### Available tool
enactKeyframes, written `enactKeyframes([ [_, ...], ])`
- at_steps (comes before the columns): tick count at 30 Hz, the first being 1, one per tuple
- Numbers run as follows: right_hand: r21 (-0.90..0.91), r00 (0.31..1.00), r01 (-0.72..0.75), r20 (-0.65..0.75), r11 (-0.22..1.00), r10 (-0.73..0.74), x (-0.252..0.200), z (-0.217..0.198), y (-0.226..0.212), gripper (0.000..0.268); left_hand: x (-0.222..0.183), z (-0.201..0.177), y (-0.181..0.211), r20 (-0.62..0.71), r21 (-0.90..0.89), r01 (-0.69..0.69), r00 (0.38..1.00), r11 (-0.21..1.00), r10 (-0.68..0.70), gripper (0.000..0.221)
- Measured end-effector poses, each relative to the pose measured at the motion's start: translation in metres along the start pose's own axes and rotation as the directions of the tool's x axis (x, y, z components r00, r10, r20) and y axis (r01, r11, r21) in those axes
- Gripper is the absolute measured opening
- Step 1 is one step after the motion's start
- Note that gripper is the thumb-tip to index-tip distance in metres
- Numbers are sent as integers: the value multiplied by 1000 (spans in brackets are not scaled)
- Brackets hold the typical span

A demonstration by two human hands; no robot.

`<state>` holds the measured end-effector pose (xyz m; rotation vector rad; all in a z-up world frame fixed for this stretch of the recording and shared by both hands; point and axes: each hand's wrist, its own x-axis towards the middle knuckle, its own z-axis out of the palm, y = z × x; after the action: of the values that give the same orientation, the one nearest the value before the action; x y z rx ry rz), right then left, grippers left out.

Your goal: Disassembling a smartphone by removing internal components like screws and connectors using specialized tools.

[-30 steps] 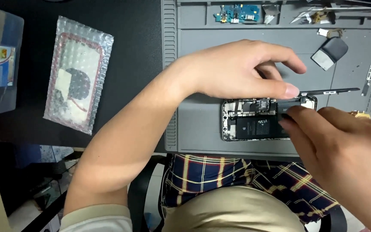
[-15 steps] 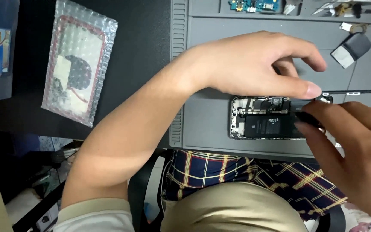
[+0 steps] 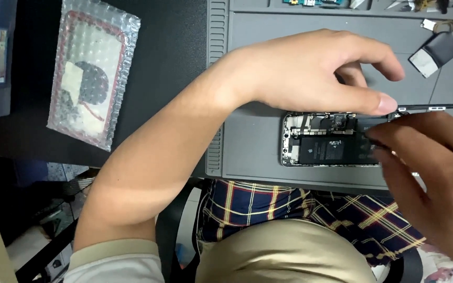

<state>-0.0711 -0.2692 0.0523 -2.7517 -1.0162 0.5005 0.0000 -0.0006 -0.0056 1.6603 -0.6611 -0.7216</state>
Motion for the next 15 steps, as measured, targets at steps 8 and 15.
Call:
enactKeyframes([
  [8, -30, 999, -35, -10, 999, 35, -2, -3, -4, 34, 2, 2, -4, 0, -7, -57, 998, 998, 57, 55],
  [15, -56, 1000, -3, -29, 998, 2, -6, -1, -3, 30, 2, 1, -1, -1, -26, -28, 1000, 999, 28, 51],
])
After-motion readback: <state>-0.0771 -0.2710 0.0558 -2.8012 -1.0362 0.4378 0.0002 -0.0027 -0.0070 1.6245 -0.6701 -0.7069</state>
